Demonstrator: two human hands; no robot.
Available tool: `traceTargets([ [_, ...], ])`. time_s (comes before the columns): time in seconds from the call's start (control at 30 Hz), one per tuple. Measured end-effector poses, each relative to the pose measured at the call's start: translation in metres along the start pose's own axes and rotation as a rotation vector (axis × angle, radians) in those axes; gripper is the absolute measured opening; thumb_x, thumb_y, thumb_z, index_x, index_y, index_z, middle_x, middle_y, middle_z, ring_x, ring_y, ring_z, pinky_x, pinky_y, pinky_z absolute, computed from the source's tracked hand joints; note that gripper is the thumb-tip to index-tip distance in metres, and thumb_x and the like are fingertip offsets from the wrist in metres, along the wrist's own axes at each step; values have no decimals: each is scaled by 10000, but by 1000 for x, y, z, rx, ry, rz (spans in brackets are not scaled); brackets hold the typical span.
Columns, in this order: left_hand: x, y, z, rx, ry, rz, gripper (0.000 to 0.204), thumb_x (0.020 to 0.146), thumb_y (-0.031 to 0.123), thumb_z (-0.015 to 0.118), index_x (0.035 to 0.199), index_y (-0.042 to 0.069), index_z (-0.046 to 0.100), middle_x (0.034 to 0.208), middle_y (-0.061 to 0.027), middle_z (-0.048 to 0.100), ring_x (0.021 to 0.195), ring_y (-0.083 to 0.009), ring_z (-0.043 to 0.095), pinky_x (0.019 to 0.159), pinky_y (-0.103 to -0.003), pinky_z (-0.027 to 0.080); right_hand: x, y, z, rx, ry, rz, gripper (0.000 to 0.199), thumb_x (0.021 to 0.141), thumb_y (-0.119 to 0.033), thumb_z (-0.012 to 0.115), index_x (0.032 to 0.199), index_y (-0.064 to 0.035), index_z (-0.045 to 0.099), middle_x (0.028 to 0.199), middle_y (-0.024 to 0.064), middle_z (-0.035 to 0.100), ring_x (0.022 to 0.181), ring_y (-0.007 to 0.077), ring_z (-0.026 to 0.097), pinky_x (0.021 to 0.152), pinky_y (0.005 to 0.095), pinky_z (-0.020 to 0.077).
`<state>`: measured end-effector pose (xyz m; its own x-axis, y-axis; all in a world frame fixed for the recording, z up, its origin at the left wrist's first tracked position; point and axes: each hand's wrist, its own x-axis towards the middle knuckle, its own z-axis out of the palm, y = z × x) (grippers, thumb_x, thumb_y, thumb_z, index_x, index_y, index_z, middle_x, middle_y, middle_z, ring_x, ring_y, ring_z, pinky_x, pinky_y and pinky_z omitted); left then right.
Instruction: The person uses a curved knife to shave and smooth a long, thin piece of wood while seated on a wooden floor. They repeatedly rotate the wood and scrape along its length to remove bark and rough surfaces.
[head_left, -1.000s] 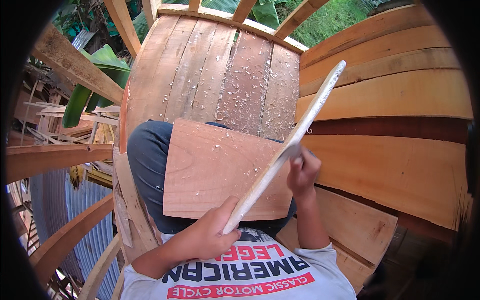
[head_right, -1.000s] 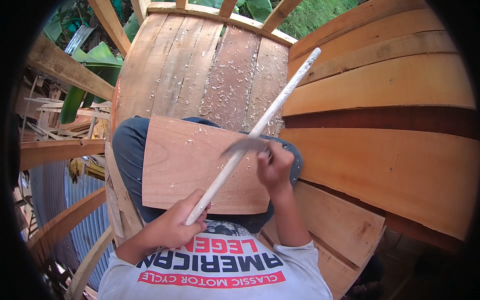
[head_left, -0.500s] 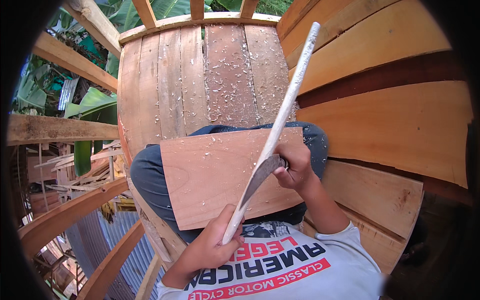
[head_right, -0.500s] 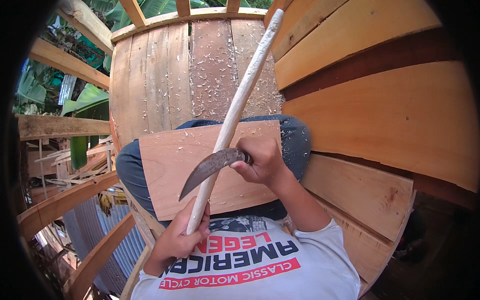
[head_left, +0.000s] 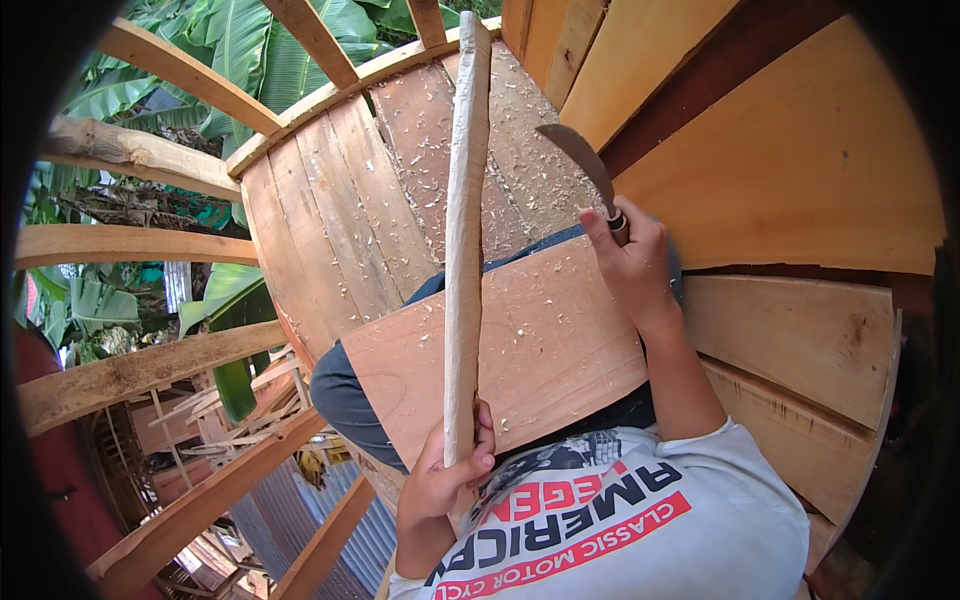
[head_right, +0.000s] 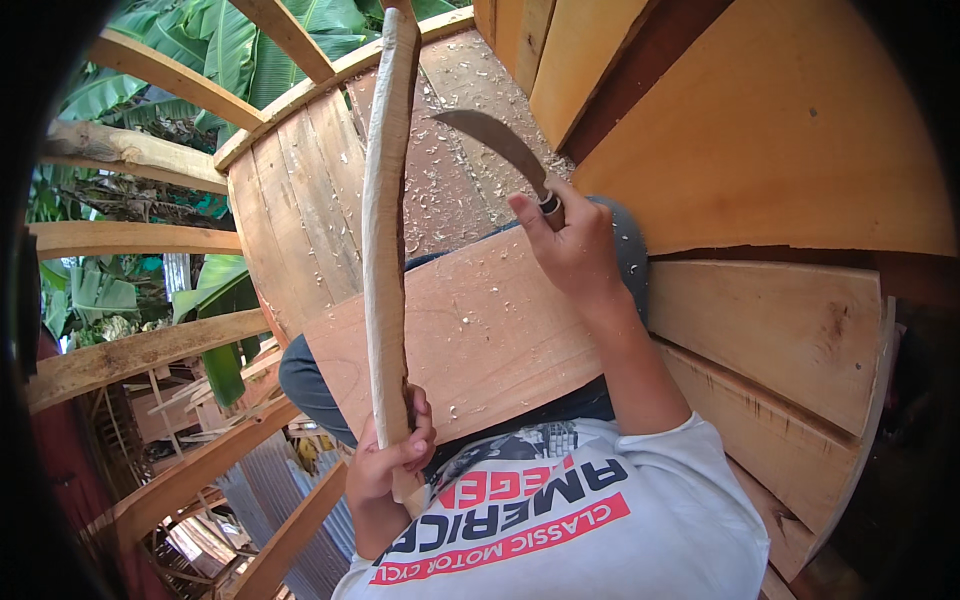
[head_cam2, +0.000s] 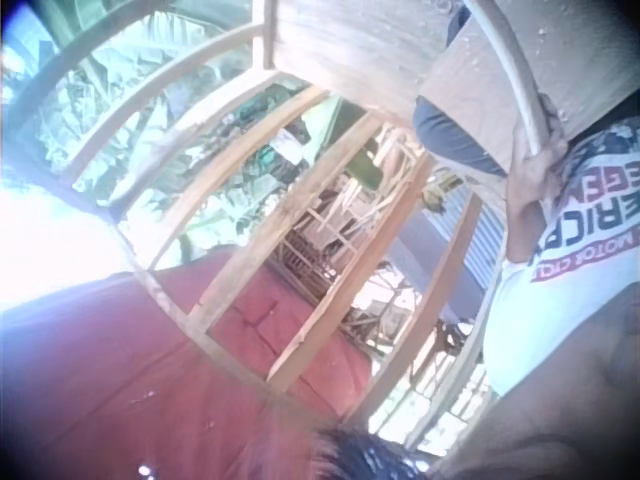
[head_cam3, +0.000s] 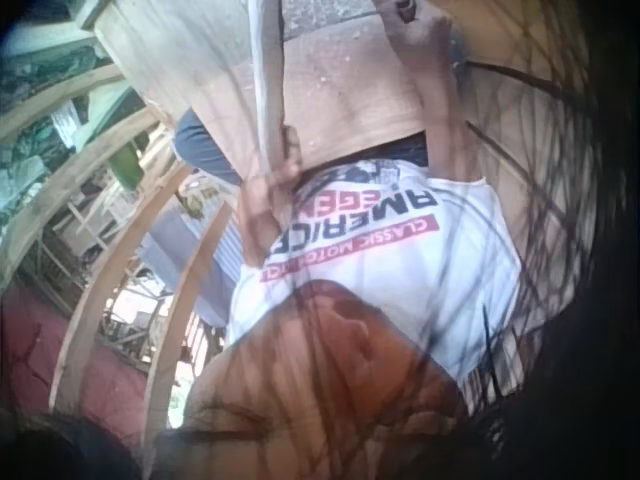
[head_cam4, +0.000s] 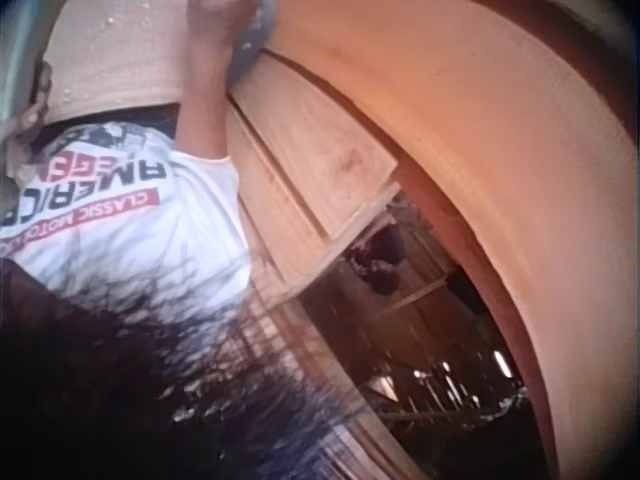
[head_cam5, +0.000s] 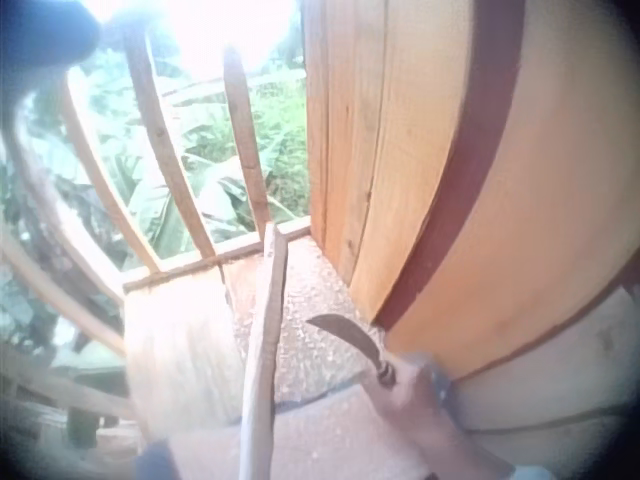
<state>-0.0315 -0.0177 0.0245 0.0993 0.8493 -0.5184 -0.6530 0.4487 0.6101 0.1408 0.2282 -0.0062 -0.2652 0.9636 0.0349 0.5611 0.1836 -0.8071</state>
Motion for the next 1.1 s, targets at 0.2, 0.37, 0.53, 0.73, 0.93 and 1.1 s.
traceTargets([
  [0.2, 18, 8, 16, -176, -50, 59, 450, 779, 59, 656, 1130, 19, 378, 732, -21, 420, 554, -82, 402, 471, -218, 346, -38, 2, 22, 34, -114, -142, 284, 820, -273, 715, 754, -19, 607, 534, 116, 531, 471, 221, 550, 469, 330, 405],
  [0.37, 26, 14, 28, -239, -97, 92, 446, 787, 53, 644, 1139, 33, 371, 719, -27, 412, 544, -92, 396, 467, -227, 347, -39, 1, 18, 167, -126, -95, 275, 825, -241, 713, 736, -12, 589, 505, 105, 488, 434, 211, 472, 459, 327, 380],
  [0.53, 22, 18, 32, -194, -83, 84, 440, 795, 66, 644, 1143, 32, 377, 718, -27, 414, 533, -91, 399, 460, -227, 347, -39, 2, 10, 158, -147, -214, 285, 830, -233, 707, 706, -18, 569, 512, 101, 498, 446, 248, 494, 461, 342, 391],
  [0.73, 23, 8, 29, 222, 142, 164, 375, 819, 38, 618, 1130, 15, 409, 731, -15, 444, 533, -85, 432, 451, -226, 356, -61, -4, 10, 118, -260, -432, 247, 763, -219, 734, 671, -55, 574, 511, 99, 533, 496, 295, 585, 469, 377, 445],
  [0.93, 14, 4, 51, 792, 394, 228, 336, 754, -48, 562, 1069, 14, 464, 728, -2, 410, 656, -78, 401, 574, -225, 329, -62, -11, 11, -78, -169, -430, 151, 685, -155, 692, 601, -89, 584, 517, 101, 553, 498, 291, 596, 466, 382, 457],
  [1.1, 7, -3, 55, 934, 412, 344, 326, 765, -50, 555, 1071, 2, 456, 717, -10, 407, 641, -91, 399, 572, -246, 338, -49, -14, 3, -62, -18, -501, 77, 624, -84, 620, 572, -88, 564, 510, 104, 529, 483, 302, 570, 449, 357, 439],
])
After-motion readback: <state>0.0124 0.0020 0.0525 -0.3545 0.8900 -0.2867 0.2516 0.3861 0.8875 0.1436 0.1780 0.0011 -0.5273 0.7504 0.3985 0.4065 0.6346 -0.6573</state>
